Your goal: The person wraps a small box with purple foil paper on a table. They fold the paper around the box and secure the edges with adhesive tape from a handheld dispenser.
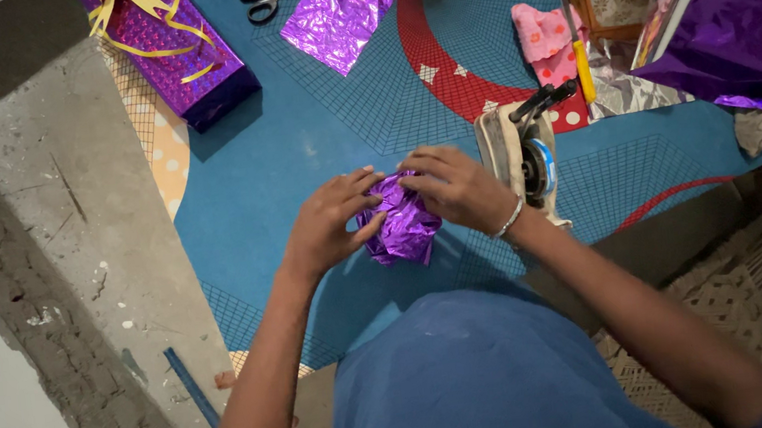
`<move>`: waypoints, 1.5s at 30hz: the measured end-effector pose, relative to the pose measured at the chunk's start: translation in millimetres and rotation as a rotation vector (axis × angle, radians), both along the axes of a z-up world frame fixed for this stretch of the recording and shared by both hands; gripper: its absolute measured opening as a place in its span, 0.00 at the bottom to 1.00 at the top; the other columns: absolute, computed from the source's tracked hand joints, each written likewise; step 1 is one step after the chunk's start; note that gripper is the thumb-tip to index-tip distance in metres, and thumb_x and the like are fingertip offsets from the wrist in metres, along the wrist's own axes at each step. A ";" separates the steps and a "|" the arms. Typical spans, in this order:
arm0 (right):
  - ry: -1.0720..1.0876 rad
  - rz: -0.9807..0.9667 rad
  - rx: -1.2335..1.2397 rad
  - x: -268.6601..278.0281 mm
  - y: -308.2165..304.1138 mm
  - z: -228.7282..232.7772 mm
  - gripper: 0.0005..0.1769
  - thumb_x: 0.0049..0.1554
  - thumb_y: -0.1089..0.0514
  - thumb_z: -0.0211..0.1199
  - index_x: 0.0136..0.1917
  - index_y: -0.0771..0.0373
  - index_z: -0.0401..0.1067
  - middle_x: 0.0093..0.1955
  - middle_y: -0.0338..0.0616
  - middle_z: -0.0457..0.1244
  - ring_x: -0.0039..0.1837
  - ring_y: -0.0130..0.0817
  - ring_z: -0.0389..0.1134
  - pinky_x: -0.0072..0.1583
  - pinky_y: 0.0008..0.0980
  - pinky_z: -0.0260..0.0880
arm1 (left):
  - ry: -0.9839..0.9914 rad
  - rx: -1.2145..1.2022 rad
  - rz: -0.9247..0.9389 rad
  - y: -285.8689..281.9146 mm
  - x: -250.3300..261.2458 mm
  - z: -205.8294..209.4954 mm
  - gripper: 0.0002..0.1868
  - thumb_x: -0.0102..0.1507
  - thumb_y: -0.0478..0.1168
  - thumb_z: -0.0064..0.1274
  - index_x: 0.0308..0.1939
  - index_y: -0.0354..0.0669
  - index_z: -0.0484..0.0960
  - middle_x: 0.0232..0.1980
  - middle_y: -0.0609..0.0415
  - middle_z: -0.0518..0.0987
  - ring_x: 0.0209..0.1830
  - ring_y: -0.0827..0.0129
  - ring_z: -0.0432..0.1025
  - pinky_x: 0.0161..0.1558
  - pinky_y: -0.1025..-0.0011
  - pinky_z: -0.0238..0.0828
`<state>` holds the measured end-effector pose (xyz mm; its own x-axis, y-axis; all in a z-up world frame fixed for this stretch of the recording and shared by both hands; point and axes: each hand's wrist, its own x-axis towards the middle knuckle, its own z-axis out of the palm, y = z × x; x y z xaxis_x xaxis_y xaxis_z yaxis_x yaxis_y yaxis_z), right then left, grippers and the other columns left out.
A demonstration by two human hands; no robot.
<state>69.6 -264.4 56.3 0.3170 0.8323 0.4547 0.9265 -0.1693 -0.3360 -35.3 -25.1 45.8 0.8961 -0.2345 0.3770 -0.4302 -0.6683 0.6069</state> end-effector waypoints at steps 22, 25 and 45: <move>-0.047 -0.158 -0.180 -40.6 -4.4 -15.1 0.29 0.58 0.57 0.64 0.71 0.69 0.66 0.73 0.54 0.61 0.76 0.44 0.60 0.76 0.47 0.57 | -0.144 0.112 0.015 -6.5 -8.6 -14.4 0.14 0.61 0.37 0.64 0.50 0.40 0.84 0.59 0.51 0.83 0.64 0.61 0.75 0.68 0.58 0.69; -0.073 -0.197 -0.193 -43.1 -5.7 -14.6 0.29 0.60 0.56 0.64 0.71 0.69 0.66 0.74 0.54 0.61 0.78 0.45 0.58 0.77 0.48 0.56 | -0.152 0.146 -0.001 -4.9 -11.6 -14.9 0.16 0.60 0.37 0.64 0.51 0.41 0.83 0.59 0.51 0.83 0.63 0.61 0.76 0.67 0.58 0.70; 0.046 -0.064 -0.176 -40.7 2.1 -12.6 0.34 0.59 0.54 0.65 0.74 0.68 0.62 0.76 0.55 0.57 0.79 0.45 0.56 0.79 0.48 0.53 | -0.149 0.089 -0.048 -11.1 -20.3 -14.4 0.17 0.61 0.35 0.59 0.54 0.39 0.83 0.58 0.49 0.83 0.63 0.60 0.76 0.70 0.57 0.68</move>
